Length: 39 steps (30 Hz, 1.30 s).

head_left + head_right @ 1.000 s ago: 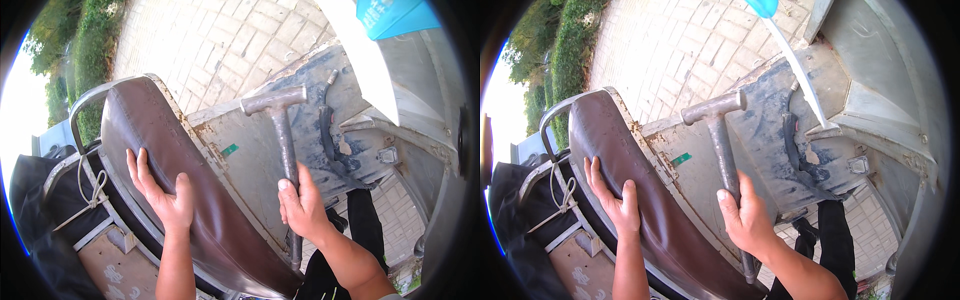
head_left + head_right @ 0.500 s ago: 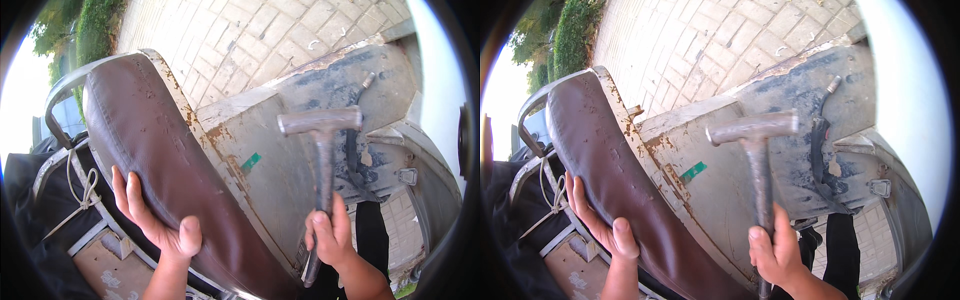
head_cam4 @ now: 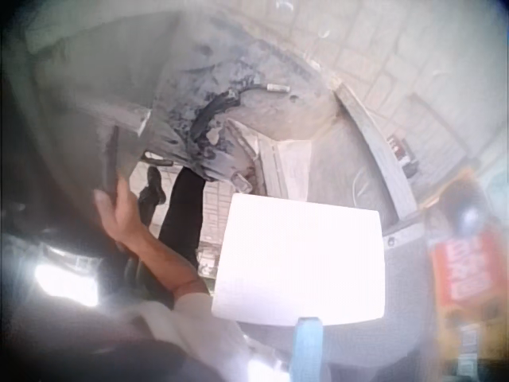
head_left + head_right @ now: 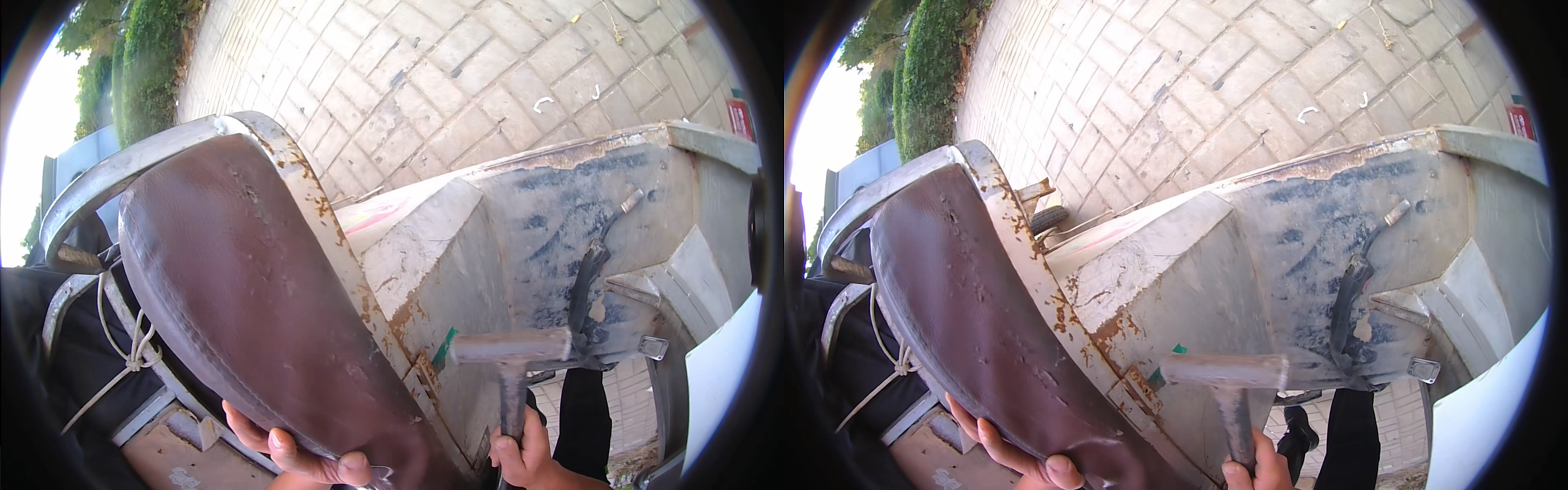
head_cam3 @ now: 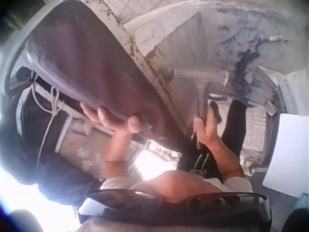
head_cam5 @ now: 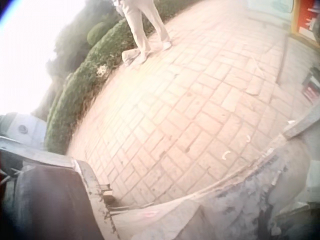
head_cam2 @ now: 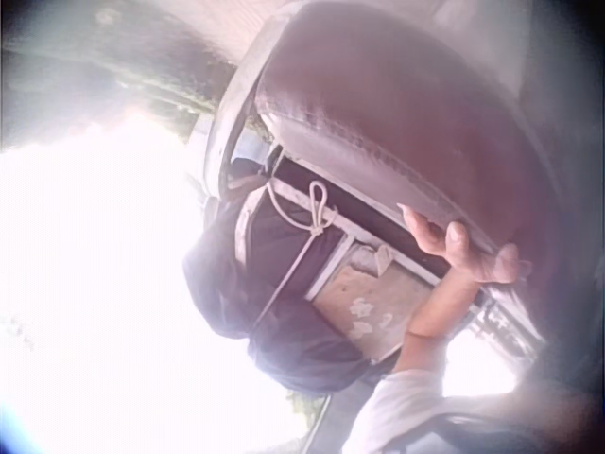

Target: The person welds a metal frame attached to a three-wheeled vehicle using a handheld welding torch, then uses a hammer to tap the welded area. The person repeats welding and hammering on different sections of the frame.

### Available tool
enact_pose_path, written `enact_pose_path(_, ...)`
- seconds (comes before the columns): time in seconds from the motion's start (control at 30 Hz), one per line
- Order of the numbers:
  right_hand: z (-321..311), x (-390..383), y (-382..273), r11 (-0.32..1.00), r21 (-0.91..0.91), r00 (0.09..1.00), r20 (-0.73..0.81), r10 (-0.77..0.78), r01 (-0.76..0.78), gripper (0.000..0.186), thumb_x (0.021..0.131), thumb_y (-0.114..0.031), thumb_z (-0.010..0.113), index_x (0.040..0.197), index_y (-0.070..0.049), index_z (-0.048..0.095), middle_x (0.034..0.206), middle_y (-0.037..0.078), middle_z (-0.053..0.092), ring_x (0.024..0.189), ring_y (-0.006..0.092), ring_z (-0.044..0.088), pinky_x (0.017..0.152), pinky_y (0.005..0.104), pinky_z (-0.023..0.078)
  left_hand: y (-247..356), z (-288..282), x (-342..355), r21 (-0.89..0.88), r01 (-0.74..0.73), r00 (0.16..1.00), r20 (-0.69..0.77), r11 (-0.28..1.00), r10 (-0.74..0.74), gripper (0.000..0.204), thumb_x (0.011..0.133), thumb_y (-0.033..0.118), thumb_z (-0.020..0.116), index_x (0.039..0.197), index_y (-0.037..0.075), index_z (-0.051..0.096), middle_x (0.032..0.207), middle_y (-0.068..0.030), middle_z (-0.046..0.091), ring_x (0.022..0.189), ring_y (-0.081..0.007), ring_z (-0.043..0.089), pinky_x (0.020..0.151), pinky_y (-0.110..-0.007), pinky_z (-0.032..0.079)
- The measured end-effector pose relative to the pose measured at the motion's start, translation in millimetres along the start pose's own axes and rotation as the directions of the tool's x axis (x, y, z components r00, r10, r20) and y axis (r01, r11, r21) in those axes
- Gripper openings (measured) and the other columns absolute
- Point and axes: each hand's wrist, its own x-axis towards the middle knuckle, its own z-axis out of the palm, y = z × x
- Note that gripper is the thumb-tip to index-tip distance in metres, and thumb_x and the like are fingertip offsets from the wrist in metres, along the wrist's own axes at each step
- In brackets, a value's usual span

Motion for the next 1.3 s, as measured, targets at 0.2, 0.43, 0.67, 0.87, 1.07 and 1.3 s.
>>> enact_pose_path(0.2,4,3,-5,0.802,-0.447,0.911,0.082,-0.403,0.395,0.041,0.097,-0.010,0.050,0.134,0.007,0.043,0.072,0.011,0.059,0.051,0.0184,0.051,0.051,0.0304,0.046,-3,6,-2,-0.018,0.000,1.000,0.017,1.000,0.000,0.091,0.089,0.076,0.039,0.159,0.023,0.015,0.162,-0.0200,0.014,0.144,-0.0516,0.022,0.113,-0.068,0.026)
enact_pose_path(0.43,10,-6,-19,0.953,-0.295,0.997,-0.048,0.063,-0.074,0.039,0.092,-0.014,0.062,0.126,0.003,0.055,0.098,0.023,0.066,0.069,0.0340,0.061,0.071,0.0459,0.052,-4,6,-2,-0.072,0.039,0.999,-0.021,0.997,-0.040,0.087,0.089,0.070,0.043,0.158,0.023,0.018,0.162,-0.0215,0.007,0.146,-0.0476,0.020,0.115,-0.064,0.028)
enact_pose_path(0.67,5,-1,-3,0.996,-0.013,0.992,-0.087,-0.093,0.092,0.039,0.094,-0.009,0.055,0.129,0.006,0.047,0.078,0.011,0.063,0.058,0.0185,0.058,0.056,0.0341,0.050,-8,21,-5,-0.191,0.012,0.994,-0.108,0.982,-0.033,0.084,0.090,0.065,0.048,0.157,0.023,0.022,0.162,-0.0230,0.001,0.149,-0.0436,0.018,0.116,-0.060,0.029)
enact_pose_path(0.87,3,13,-6,0.940,-0.243,0.970,0.097,-0.223,0.240,0.057,0.099,-0.027,0.059,0.138,0.007,0.035,0.068,0.008,0.061,0.055,0.0168,0.062,0.054,0.0321,0.050,0,18,7,-0.205,-0.025,0.986,-0.167,0.978,-0.010,0.081,0.090,0.057,0.052,0.154,0.014,0.028,0.161,-0.0249,0.009,0.149,-0.0407,0.020,0.117,-0.056,0.028)
enact_pose_path(1.07,1,24,-3,0.882,-0.277,0.924,0.069,-0.377,0.380,0.053,0.098,-0.020,0.061,0.136,0.007,0.036,0.069,0.021,0.060,0.061,0.0380,0.064,0.056,0.0440,0.049,9,21,22,-0.167,-0.160,0.956,-0.273,0.973,0.110,0.062,0.092,0.043,0.057,0.136,0.000,0.052,0.154,-0.0258,0.031,0.143,-0.0395,0.033,0.118,-0.050,0.024)
enact_pose_path(1.3,7,21,2,0.905,-0.232,0.932,0.023,-0.361,0.356,0.041,0.102,-0.025,0.055,0.130,0.002,0.041,0.065,0.022,0.060,0.061,0.0423,0.065,0.056,0.0483,0.047,57,-27,50,0.188,-0.586,0.790,0.352,0.788,0.503,0.036,0.071,0.012,0.062,0.105,0.009,0.074,0.118,-0.0039,0.071,0.118,-0.0213,0.061,0.119,-0.049,0.026)
